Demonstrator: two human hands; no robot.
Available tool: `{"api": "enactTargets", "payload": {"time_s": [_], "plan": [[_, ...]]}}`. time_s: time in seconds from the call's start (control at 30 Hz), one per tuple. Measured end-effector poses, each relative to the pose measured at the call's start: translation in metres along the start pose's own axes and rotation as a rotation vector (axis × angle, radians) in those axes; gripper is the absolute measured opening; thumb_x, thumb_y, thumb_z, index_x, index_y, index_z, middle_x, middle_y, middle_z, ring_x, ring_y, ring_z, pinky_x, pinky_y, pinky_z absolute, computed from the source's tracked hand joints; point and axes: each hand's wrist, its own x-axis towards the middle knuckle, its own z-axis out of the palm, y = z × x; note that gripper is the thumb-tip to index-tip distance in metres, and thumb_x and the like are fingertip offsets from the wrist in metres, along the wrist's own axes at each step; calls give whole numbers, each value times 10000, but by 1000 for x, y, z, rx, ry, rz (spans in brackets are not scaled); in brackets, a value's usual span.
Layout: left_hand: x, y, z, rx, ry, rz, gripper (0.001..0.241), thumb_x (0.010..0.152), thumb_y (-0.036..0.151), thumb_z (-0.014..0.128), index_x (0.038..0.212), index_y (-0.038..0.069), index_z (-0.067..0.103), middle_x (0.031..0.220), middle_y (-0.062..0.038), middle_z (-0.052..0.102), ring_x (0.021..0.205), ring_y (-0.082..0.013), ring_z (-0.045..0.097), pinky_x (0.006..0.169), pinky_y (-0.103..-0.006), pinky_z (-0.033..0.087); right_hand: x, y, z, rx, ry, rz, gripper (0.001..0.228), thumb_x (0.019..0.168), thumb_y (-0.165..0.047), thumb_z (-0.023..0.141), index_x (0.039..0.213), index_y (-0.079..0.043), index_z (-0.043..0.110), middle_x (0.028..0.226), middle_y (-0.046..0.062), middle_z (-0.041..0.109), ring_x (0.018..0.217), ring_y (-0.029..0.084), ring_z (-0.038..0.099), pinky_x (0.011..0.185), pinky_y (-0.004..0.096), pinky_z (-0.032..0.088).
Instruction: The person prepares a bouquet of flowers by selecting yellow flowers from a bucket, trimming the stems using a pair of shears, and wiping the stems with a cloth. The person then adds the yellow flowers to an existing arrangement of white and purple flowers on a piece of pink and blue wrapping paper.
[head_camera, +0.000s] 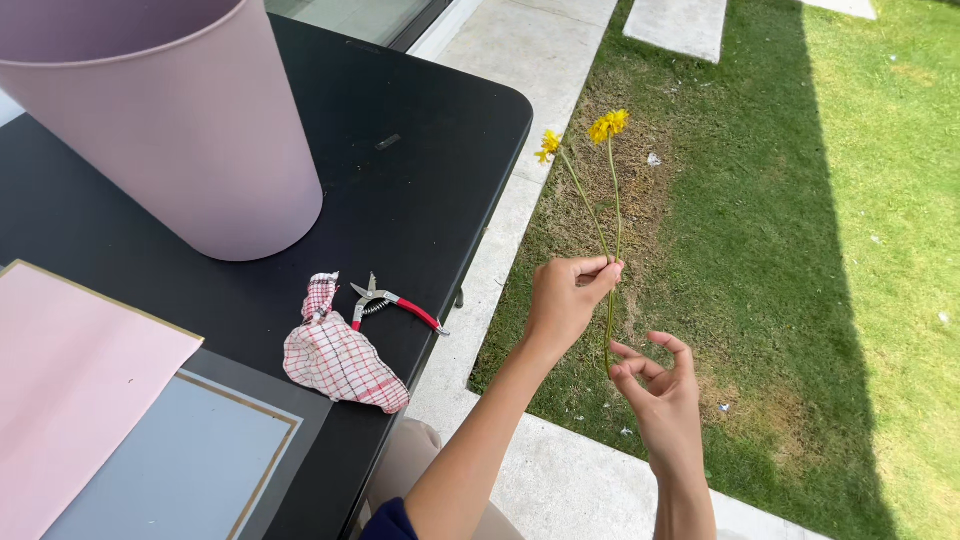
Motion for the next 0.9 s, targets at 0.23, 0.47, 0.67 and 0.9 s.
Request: {"api": "enactTargets", "payload": {"time_s": [0.23,0.47,0.67,0.9], "plan": [[4,5,16,-26,-19,-53,259,923,213,695,1117,59,771,943,-83,811,413,-1,329,338,-188,250,-11,-13,-8,-10,5,-57,651,878,40,666,1443,-107,378,775,100,697,1412,305,582,1204,548,302],[4,1,25,69,-31,10,253,928,215,692,1116,65,770,922,-65,812,446,-8,393,363,-190,302,-15,-7,-16,-101,61,-47,570,861,-26,695,1331,-150,397,1060,63,635,1025,175,578,988,368,462],[2,2,25,37,-31,-38,244,923,223,695,1105,83,778,938,-67,812,441,3,370,358,-184,284,-12,4,-17,-130,-35,-42,558,856,10,666,1297,-163,370,1166,-10,541,1273,197,567,1121,443,399],[4,-2,24,-24,-16,-4,234,898,159,708,1099,52,758,1047,-96,786,919,-121,770,782,-217,645,-9,25,-22,-40,137,-28,354,888,8,699,1074,-151,443,827,63,663,936,211,654,980,380,454]]}}
